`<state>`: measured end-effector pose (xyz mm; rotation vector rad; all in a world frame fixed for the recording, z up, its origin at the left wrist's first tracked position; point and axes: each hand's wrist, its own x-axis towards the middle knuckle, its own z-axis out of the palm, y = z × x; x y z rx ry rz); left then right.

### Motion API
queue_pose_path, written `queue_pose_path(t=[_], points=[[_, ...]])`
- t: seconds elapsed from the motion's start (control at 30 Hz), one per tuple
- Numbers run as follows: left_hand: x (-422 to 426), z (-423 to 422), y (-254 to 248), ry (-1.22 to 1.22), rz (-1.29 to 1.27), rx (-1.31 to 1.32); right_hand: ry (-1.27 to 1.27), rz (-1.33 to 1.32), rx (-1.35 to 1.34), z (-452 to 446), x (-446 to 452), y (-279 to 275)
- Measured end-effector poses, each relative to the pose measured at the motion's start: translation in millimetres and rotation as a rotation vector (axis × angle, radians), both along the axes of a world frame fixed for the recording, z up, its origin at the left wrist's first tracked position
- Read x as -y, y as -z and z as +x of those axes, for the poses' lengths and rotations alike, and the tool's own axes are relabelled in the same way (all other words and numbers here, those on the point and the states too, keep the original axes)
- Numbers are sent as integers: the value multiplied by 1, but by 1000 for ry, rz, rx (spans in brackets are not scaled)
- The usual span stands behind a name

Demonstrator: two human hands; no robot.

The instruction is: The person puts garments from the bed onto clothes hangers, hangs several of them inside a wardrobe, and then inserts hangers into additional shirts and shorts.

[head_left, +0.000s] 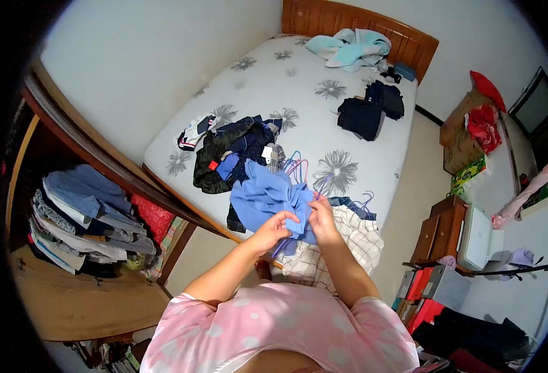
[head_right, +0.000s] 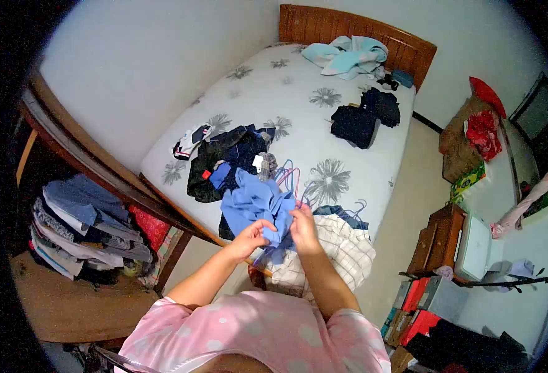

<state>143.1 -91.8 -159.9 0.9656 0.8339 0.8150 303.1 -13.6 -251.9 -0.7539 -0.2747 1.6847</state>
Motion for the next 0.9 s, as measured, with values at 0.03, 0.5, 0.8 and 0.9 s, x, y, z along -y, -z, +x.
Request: queue_pose_path(t=[0.03,0.5,0.8,0.9], points=[[6,-2,-2,42,10,-52,13,25,23,10,-1,-6],[-26,-1,-34,-142,1026,-773,-276,368,342,64,78,-132],[-37,-16,34,301,893,-564,-124,361,534,80,126,-155],[-43,-32,29,415,884,-585,5,328,598,88,141,-158]])
